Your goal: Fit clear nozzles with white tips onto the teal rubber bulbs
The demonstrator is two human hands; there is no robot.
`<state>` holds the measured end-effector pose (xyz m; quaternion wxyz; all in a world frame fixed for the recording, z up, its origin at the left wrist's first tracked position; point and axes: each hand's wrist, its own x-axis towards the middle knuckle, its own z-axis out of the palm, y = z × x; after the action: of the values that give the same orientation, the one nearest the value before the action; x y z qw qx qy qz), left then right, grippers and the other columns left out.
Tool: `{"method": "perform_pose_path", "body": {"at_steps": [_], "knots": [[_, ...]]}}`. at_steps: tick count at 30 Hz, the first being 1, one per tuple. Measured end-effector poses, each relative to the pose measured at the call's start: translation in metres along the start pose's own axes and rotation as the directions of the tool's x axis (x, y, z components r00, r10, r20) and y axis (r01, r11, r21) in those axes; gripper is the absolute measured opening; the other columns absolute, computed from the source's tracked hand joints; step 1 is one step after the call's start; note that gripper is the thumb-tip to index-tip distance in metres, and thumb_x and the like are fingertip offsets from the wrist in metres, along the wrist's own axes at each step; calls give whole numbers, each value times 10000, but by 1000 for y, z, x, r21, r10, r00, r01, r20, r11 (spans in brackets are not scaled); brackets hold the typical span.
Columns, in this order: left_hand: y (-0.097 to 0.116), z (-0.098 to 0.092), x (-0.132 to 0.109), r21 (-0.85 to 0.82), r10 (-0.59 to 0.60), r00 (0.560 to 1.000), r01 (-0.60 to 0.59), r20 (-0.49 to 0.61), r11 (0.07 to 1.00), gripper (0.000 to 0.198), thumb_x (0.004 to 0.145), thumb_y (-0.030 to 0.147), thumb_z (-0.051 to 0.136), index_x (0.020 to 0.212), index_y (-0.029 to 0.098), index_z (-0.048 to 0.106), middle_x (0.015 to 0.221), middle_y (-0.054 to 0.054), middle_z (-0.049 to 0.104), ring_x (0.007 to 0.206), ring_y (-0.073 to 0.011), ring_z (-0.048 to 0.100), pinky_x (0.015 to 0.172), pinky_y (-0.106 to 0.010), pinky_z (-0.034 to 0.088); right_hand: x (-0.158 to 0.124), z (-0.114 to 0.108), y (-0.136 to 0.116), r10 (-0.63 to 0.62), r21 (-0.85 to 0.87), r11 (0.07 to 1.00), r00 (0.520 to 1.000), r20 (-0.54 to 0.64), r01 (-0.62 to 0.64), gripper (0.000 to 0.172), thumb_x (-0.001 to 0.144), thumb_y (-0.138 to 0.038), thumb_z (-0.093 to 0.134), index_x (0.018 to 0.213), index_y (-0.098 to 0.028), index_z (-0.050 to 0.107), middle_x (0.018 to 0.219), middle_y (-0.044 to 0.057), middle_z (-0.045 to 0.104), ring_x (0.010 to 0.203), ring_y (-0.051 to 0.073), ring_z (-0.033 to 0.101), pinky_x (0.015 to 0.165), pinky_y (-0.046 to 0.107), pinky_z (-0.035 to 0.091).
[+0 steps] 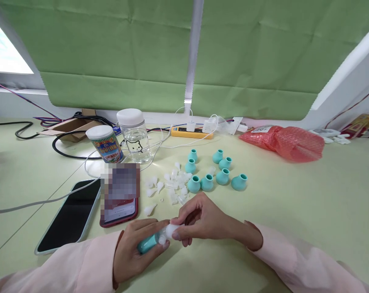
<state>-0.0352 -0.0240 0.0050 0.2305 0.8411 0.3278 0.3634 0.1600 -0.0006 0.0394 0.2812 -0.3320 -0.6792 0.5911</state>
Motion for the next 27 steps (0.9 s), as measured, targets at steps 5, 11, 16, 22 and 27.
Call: {"method": "perform_pose_path", "body": {"at_steps": [5,11,16,22,27], "knots": [[-4,-1,-10,-76,-97,994,93,-51,993,603,714,427,554,1253,237,362,1038,-77,590,921,-230,536,806,-353,429,-15,-9,-47,-363,-371,894,891,-273,250,95,666,-145,650,733,-203,683,469,-20,598,371,74,520,350,173,433],[3,-1,-4,-176,-171,985,165,-23,970,358,799,218,443,1156,230,417,963,-53,596,804,-172,538,735,-305,447,-8,-67,-106,-627,-706,708,434,-646,-27,62,632,-225,683,646,-169,660,439,-18,543,373,60,465,370,194,427],[4,1,0,-137,-130,991,131,15,982,229,772,149,433,980,205,507,928,-51,595,781,-169,537,720,-302,441,36,-136,-80,-310,-625,736,692,-652,-260,197,647,-331,648,615,-137,632,516,30,596,411,83,517,395,209,453],[-2,4,1,-146,-84,995,91,54,985,195,759,149,398,908,185,518,886,-67,585,769,-176,540,667,-295,449,71,-160,-33,-76,-618,694,816,-573,-369,225,652,-310,628,632,-86,639,541,74,610,418,111,545,410,238,472],[-4,5,2,-135,-71,996,78,55,988,199,741,129,401,895,184,515,870,-67,583,765,-179,537,660,-299,450,69,-156,-34,-197,-705,585,773,-603,-401,280,665,-348,611,746,-83,660,496,53,588,429,138,536,451,283,455]]}}
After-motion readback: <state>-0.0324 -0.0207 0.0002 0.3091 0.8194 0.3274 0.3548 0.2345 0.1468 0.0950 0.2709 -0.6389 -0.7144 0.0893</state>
